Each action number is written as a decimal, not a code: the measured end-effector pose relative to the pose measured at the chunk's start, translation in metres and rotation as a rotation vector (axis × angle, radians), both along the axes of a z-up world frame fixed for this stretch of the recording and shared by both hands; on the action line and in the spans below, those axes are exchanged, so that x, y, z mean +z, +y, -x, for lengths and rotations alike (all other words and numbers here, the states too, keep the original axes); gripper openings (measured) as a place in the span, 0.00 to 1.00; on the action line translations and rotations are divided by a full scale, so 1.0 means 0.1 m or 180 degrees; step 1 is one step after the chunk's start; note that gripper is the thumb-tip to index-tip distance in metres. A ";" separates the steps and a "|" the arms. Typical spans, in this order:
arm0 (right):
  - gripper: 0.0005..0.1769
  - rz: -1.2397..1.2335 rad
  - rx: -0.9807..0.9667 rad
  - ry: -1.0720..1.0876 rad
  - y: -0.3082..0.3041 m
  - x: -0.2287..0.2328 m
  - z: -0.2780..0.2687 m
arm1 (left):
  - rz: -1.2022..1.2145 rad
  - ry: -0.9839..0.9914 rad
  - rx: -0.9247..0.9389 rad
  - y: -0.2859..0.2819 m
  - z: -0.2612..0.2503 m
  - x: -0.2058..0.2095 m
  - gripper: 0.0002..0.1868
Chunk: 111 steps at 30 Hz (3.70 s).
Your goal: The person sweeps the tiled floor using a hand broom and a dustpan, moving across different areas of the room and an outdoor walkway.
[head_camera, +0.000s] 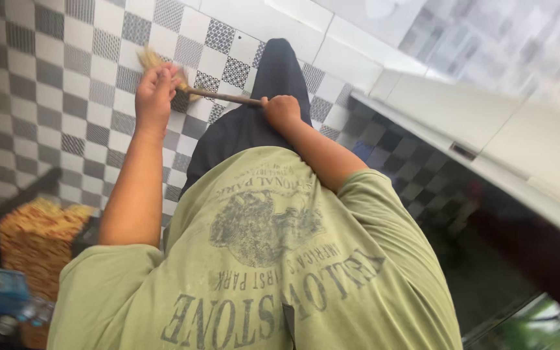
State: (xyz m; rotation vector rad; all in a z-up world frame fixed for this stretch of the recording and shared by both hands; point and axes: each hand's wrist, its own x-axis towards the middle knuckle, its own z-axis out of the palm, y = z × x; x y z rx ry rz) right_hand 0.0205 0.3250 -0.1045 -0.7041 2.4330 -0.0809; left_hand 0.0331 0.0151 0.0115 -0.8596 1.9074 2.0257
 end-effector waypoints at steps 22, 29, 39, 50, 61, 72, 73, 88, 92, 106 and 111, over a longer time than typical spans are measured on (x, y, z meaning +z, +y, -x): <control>0.24 -0.1486 0.1113 0.0470 1.81 1.42 1.71 | 0.0238 0.0049 0.1504 0.46 -1.60 0.64 0.26; 0.19 -0.0586 0.1508 0.0478 0.95 1.05 0.79 | 0.0005 0.0251 0.1973 0.27 -1.82 0.63 0.28; 0.16 -0.0559 0.1393 -0.0026 0.55 0.00 0.21 | 0.0272 0.0223 0.1690 0.22 -1.81 0.73 0.28; 0.18 -0.2027 -0.0040 -0.0067 2.57 1.15 1.45 | 0.0089 0.0231 0.1699 0.25 -1.70 0.67 0.32; 0.23 -0.1524 0.1175 0.1059 1.73 1.33 1.00 | 0.0251 0.0674 0.1291 0.29 -1.31 0.60 0.37; 0.15 -0.0249 0.1747 0.0396 0.33 0.70 0.25 | -0.0002 0.0434 0.1494 0.29 -1.53 0.49 0.37; 0.13 -0.0083 0.1797 0.0477 0.25 0.57 0.22 | -0.0009 0.0443 0.1524 0.28 -1.55 0.51 0.38; 0.19 -0.1600 0.0075 0.0167 1.84 1.00 1.39 | 0.0083 0.0233 0.1831 0.25 -1.84 0.65 0.36; 0.24 -0.1671 0.0623 0.0443 1.58 1.27 1.30 | 0.0072 0.0220 0.1830 0.27 -1.78 0.67 0.36; 0.17 -0.0581 0.1886 0.0382 -0.04 0.39 0.18 | 0.0228 0.0572 0.1591 0.04 -1.66 0.62 0.35; 0.16 -0.0420 0.1534 0.0226 0.09 0.15 0.27 | 0.0248 0.0674 0.1660 -0.13 -1.76 0.63 0.35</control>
